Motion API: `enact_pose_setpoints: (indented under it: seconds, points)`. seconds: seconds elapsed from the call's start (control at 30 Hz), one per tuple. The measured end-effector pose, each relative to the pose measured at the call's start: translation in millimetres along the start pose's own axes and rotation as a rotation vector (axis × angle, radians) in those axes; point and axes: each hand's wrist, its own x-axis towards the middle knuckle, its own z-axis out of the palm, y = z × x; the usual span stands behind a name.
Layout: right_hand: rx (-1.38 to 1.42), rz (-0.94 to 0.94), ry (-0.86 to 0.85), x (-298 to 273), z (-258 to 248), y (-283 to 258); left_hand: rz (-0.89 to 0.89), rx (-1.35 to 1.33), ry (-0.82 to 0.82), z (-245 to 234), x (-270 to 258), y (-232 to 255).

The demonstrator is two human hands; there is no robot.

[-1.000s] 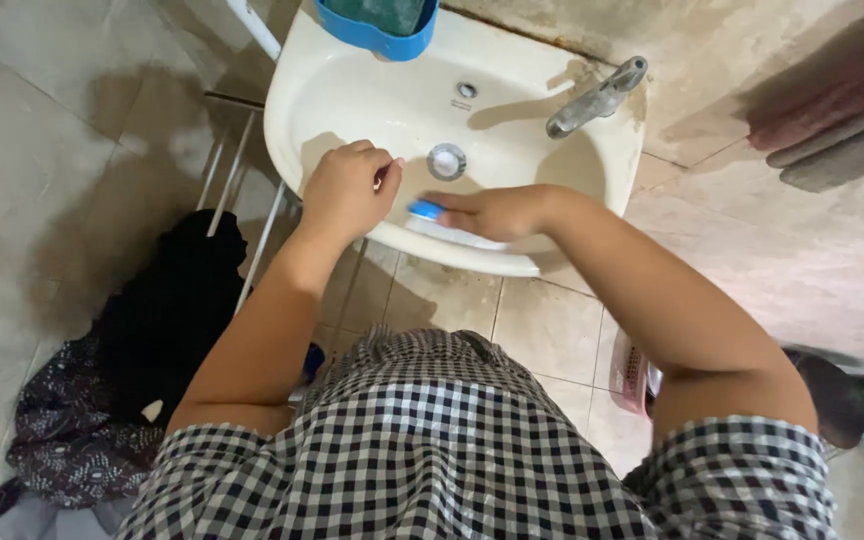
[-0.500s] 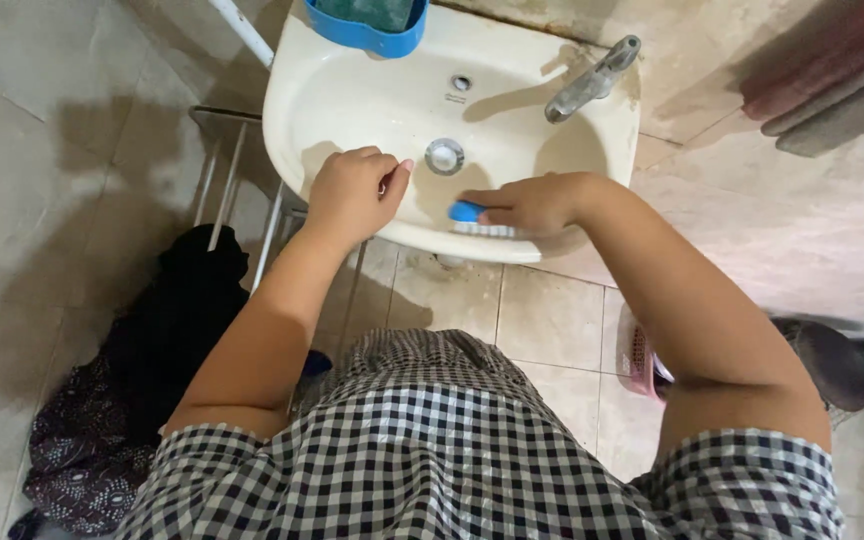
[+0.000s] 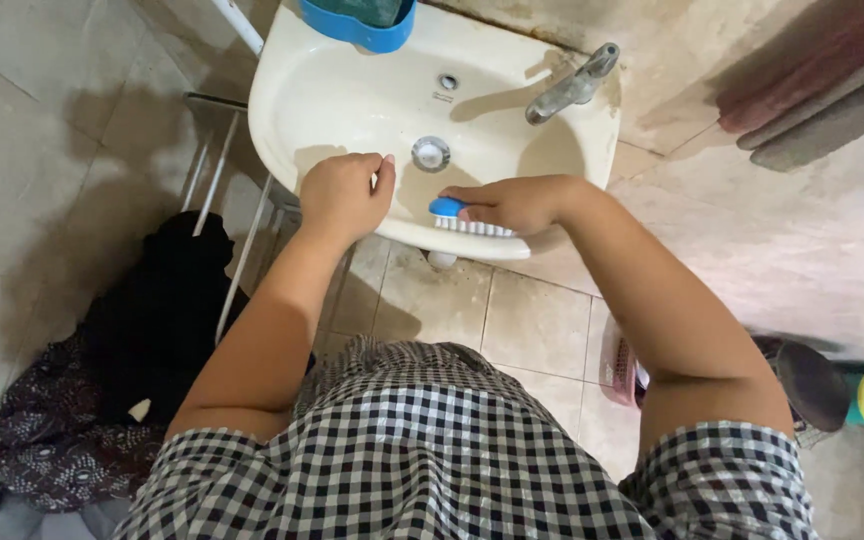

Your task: Scrubbing a bathroom sink and faucet with a brush and sponge.

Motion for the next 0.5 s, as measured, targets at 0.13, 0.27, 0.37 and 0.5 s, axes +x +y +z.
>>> enact_pose_setpoints:
  seconds: [0.13, 0.27, 0.37, 0.5]
  points:
    - [0.084, -0.067, 0.073, 28, 15, -16, -0.002, 0.03, 0.032, 3, 1, 1]
    - [0.205, -0.25, 0.066, 25, 8, -11, -0.024, 0.011, 0.06, -1, 0, 3]
    - [0.08, -0.188, -0.044, 9, -5, 12, -0.039, 0.012, 0.039, -1, -1, 4]
    - [-0.025, 0.014, -0.068, 3, -11, -14, -0.051, 0.014, -0.006, -1, 0, 4]
